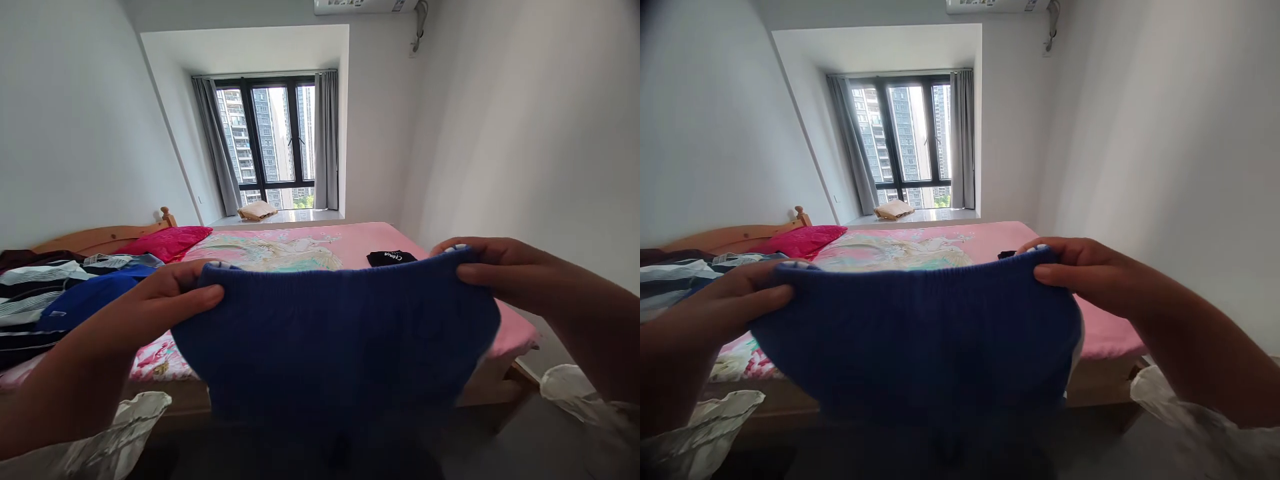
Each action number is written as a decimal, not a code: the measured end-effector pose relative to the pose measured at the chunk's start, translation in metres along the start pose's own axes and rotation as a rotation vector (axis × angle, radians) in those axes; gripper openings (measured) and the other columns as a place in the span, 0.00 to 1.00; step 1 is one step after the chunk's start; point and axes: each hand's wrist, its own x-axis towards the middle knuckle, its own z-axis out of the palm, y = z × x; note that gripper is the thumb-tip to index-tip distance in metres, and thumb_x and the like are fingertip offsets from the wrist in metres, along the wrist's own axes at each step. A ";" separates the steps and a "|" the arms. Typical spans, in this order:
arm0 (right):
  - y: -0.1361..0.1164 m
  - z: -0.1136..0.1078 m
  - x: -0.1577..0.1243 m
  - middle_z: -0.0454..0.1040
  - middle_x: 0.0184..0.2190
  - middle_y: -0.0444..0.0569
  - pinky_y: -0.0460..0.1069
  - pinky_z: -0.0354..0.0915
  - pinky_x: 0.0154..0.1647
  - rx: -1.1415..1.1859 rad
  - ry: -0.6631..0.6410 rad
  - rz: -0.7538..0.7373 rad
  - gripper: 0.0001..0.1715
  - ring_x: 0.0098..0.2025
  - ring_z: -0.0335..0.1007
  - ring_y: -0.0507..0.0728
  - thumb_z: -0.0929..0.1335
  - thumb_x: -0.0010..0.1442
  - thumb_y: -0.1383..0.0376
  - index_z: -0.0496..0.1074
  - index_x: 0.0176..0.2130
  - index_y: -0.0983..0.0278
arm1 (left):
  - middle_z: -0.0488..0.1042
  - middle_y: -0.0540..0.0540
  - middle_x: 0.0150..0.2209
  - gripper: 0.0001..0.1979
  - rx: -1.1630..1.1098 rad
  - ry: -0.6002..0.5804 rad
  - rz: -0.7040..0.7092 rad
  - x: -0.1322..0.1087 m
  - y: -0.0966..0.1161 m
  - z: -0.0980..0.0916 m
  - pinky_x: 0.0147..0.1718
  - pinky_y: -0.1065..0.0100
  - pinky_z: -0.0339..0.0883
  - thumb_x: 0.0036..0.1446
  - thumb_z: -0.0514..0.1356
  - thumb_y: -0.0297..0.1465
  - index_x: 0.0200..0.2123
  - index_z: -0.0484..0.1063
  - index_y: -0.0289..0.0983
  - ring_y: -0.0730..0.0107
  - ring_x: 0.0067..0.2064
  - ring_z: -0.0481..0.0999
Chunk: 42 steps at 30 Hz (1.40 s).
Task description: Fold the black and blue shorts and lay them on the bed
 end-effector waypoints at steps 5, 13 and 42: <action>0.019 0.001 0.012 0.73 0.32 0.47 0.45 0.67 0.33 0.119 -0.116 0.182 0.20 0.32 0.70 0.51 0.72 0.53 0.58 0.73 0.45 0.65 | 0.75 0.49 0.22 0.15 -0.152 -0.030 -0.221 0.012 -0.018 0.007 0.20 0.77 0.67 0.46 0.67 0.42 0.27 0.75 0.33 0.75 0.22 0.72; 0.130 0.048 0.066 0.67 0.20 0.42 0.42 0.58 0.19 0.313 0.104 0.453 0.14 0.19 0.60 0.46 0.72 0.48 0.60 0.69 0.29 0.67 | 0.76 0.46 0.22 0.22 -0.240 0.054 -0.564 0.073 -0.130 0.039 0.23 0.71 0.67 0.42 0.66 0.47 0.26 0.74 0.32 0.70 0.23 0.73; 0.154 0.165 -0.001 0.61 0.56 0.53 0.58 0.61 0.55 -0.008 0.259 0.007 0.30 0.59 0.57 0.61 0.62 0.51 0.69 0.60 0.55 0.59 | 0.77 0.49 0.30 0.11 0.602 0.216 -0.083 0.002 -0.131 0.174 0.31 0.68 0.63 0.56 0.53 0.39 0.40 0.68 0.42 0.63 0.33 0.76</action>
